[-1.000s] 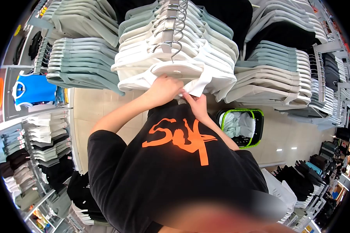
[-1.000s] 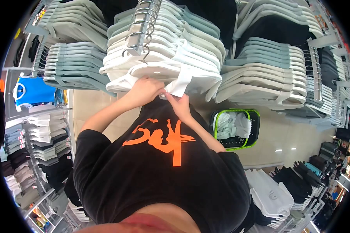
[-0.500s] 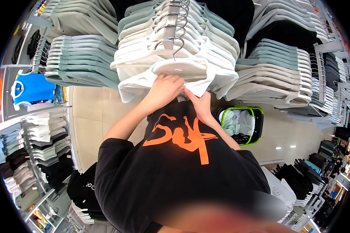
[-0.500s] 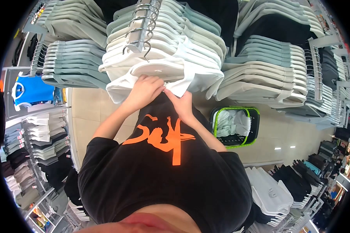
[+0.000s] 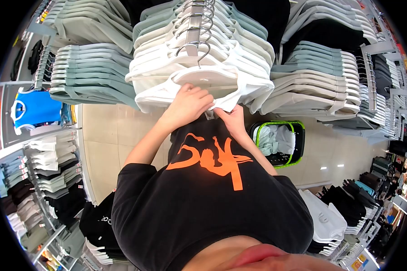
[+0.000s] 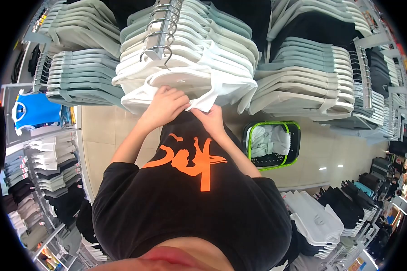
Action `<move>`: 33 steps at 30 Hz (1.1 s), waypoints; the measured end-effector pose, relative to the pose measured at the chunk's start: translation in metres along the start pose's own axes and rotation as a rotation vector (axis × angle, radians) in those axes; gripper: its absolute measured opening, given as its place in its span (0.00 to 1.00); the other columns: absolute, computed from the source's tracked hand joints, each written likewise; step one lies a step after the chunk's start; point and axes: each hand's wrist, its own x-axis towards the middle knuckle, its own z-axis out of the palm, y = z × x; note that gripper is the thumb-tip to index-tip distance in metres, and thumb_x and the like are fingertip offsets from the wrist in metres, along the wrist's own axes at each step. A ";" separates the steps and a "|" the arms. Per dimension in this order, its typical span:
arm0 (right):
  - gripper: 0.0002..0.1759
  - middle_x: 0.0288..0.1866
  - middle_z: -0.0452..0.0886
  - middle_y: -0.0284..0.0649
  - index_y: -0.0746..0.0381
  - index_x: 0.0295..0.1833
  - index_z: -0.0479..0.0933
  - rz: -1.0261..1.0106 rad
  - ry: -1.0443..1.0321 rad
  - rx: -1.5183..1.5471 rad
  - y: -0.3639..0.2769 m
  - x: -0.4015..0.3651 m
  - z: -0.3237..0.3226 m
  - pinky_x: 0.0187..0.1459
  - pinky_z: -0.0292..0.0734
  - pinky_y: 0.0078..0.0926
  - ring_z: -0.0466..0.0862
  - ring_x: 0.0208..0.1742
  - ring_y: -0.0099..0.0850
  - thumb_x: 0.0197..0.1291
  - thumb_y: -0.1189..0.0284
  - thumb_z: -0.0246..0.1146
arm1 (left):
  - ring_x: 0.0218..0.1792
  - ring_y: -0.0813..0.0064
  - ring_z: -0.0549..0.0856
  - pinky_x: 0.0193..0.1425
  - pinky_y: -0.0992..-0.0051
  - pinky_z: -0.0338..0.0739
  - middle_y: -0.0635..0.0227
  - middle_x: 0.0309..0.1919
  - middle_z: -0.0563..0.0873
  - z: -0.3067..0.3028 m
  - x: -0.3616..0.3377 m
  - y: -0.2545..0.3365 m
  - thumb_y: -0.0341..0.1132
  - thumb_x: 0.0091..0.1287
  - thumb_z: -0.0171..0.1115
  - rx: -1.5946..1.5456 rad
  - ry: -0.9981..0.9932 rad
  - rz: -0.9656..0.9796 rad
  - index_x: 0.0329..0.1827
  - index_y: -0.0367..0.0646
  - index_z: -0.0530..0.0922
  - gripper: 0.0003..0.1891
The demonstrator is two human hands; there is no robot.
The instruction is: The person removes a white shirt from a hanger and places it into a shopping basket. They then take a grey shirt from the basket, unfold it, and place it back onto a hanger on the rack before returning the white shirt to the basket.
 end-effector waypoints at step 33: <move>0.09 0.32 0.81 0.42 0.68 0.36 0.76 -0.178 -0.131 -0.396 0.013 0.001 0.011 0.36 0.73 0.25 0.81 0.34 0.30 0.51 0.75 0.62 | 0.32 0.74 0.77 0.54 0.69 0.65 0.72 0.20 0.77 0.002 -0.021 -0.006 0.32 0.46 0.59 0.256 -0.089 0.104 0.22 0.46 0.75 0.03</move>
